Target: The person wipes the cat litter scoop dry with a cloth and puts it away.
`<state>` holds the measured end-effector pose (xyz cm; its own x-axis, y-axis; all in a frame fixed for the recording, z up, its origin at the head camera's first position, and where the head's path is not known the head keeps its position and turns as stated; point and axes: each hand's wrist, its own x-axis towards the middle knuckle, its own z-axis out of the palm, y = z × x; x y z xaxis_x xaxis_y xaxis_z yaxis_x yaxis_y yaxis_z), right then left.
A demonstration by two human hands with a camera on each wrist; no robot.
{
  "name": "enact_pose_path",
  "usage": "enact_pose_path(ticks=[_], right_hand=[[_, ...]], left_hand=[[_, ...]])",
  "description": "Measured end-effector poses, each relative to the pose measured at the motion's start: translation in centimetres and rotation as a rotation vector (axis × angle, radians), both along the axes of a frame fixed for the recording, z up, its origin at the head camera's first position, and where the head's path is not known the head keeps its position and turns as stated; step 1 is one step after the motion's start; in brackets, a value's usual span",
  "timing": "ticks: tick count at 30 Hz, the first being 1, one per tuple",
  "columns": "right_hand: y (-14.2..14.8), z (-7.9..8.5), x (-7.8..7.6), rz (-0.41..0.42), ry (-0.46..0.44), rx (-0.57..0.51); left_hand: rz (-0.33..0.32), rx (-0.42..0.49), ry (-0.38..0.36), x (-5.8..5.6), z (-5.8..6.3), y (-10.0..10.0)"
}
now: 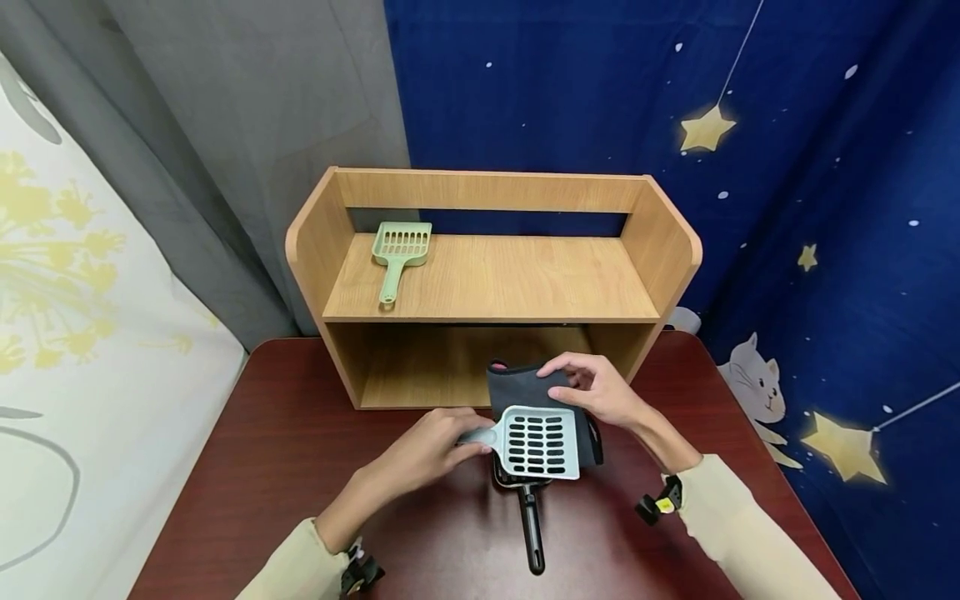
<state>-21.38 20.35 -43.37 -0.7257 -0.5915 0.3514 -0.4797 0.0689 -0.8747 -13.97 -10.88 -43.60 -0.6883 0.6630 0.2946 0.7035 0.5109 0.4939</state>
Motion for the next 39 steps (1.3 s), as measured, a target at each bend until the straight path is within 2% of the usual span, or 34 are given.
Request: enact_pose_path(ticks=[5,10,20,26,34,39], right_hand=[[-1.1,0.1,0.0,0.048,-0.002,0.017],[-1.2,0.2,0.0,0.056,-0.018,0.03],[2.1,1.0,0.8,-0.056,-0.002,0.088],[3.3,1.2,1.0,-0.057,0.002,0.068],[1.4,1.0,0.8,-0.005,0.028,0.047],[0.1,1.0,0.7,0.03,0.033,0.039]], left_hand=[[-0.051,0.001,-0.007,-0.2,0.3,0.9],[-0.059,-0.018,-0.002,-0.2,0.4,1.2],[-0.032,-0.006,0.016,-0.5,0.6,-0.3],[-0.027,-0.002,-0.015,-0.5,0.8,-0.9],[-0.095,-0.008,-0.012,-0.6,1.1,0.7],[-0.108,-0.014,-0.013,-0.5,1.3,1.6]])
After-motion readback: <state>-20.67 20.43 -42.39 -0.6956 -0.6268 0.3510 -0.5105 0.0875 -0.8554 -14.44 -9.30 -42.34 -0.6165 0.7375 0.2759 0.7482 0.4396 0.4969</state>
